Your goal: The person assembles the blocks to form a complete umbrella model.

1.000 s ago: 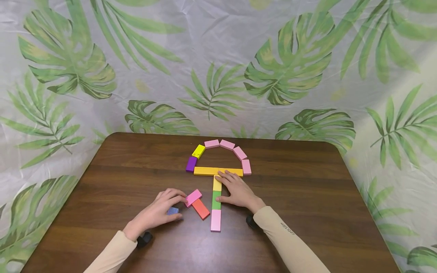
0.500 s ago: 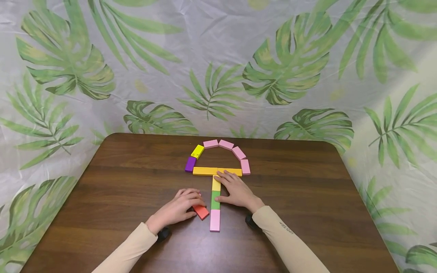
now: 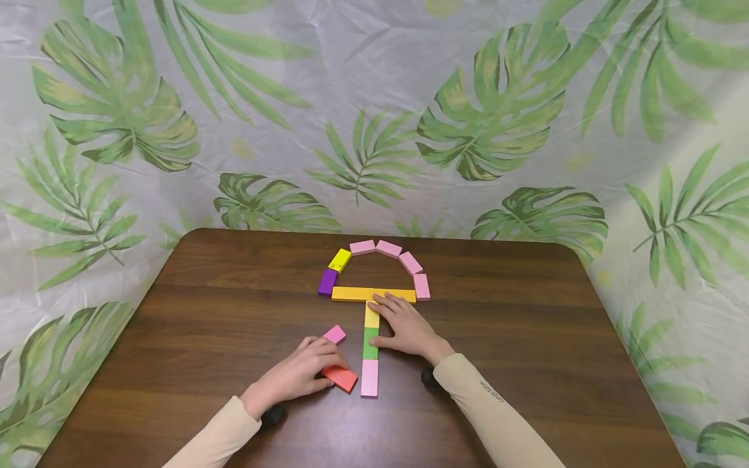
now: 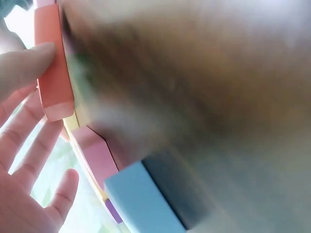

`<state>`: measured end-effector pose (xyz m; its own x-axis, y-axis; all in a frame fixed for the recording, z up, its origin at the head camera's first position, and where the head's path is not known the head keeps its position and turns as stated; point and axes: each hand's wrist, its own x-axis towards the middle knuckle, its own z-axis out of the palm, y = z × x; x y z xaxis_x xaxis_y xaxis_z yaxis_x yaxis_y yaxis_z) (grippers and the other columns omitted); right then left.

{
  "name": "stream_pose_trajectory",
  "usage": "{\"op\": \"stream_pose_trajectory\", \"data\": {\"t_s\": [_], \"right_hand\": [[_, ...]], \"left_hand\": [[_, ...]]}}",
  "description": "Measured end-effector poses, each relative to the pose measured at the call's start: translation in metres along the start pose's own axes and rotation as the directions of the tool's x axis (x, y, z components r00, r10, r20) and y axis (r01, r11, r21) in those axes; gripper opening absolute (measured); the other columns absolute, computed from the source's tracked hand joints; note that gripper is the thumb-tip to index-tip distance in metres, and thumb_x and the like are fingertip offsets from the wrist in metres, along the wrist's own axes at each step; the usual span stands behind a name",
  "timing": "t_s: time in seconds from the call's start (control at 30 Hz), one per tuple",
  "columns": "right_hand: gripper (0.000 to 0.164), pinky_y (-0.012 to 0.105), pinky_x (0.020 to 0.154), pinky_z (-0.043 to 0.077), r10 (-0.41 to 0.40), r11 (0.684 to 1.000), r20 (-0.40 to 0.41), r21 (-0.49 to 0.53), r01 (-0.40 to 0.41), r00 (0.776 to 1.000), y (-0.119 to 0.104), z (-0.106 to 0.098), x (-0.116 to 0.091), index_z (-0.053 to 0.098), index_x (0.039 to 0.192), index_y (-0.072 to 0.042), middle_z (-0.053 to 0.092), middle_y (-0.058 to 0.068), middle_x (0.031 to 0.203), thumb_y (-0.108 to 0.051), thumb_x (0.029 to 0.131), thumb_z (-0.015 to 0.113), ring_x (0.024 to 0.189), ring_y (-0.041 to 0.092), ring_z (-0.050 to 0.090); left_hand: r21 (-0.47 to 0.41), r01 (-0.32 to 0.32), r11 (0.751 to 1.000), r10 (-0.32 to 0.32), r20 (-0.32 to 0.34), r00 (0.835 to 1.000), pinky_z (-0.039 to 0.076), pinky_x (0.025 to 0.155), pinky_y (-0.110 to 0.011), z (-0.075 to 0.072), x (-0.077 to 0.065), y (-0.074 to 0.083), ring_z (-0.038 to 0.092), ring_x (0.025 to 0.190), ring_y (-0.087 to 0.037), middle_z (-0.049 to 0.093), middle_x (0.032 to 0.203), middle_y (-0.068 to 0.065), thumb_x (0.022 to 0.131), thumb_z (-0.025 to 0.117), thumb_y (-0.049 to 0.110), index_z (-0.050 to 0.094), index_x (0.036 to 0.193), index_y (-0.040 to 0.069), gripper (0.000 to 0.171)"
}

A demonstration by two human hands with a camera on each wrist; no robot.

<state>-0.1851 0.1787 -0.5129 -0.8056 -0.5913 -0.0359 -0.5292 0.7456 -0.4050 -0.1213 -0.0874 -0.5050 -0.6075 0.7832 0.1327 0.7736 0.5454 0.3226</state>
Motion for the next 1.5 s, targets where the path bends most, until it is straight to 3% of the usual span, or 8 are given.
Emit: {"op": "stream_pose_trajectory", "data": {"t_s": [0.37,0.83,1.2,1.5], "right_hand": [[0.081,0.053,0.111,0.019,-0.016,1.0,-0.012,-0.003,0.016,1.0,0.001,0.001,0.0,0.037,0.148,-0.012,0.029,0.01,0.153,-0.053,0.085,0.065,0.142,0.032,0.018],[0.08,0.053,0.11,0.021,-0.039,0.999,-0.034,0.001,0.039,0.999,0.002,0.001,0.0,0.039,0.147,-0.01,0.032,0.011,0.152,-0.052,0.085,0.066,0.141,0.034,0.02],[0.08,0.053,0.11,0.02,-0.037,0.999,-0.027,0.001,0.037,0.999,0.002,0.001,0.0,0.038,0.147,-0.01,0.031,0.012,0.153,-0.052,0.085,0.065,0.141,0.034,0.02],[0.08,0.054,0.11,0.021,-0.038,0.999,-0.036,-0.005,0.038,0.999,0.002,0.002,0.0,0.039,0.147,-0.01,0.031,0.012,0.153,-0.052,0.084,0.065,0.141,0.034,0.02]], "left_hand": [[-0.044,-0.087,0.995,0.084,-0.053,0.995,0.037,0.09,-0.033,0.009,-0.021,0.021,0.054,0.097,-0.007,0.059,0.096,0.011,0.076,0.079,0.017,0.069,0.101,0.019,0.027],[0.016,-0.104,0.994,0.105,-0.032,0.994,0.044,0.088,-0.025,0.019,-0.023,0.042,0.053,0.094,-0.008,0.055,0.098,0.009,0.079,0.079,0.028,0.066,0.107,0.018,0.032],[-0.07,-0.147,0.987,0.148,0.004,0.989,0.042,0.089,-0.021,0.016,-0.034,0.042,0.051,0.098,-0.006,0.055,0.103,0.009,0.08,0.076,0.017,0.066,0.119,0.017,0.04],[-0.041,-0.166,0.985,0.167,0.0,0.986,0.041,0.085,-0.017,0.019,-0.033,0.042,0.051,0.093,-0.005,0.055,0.101,0.009,0.08,0.077,0.023,0.065,0.123,0.017,0.044]]}}
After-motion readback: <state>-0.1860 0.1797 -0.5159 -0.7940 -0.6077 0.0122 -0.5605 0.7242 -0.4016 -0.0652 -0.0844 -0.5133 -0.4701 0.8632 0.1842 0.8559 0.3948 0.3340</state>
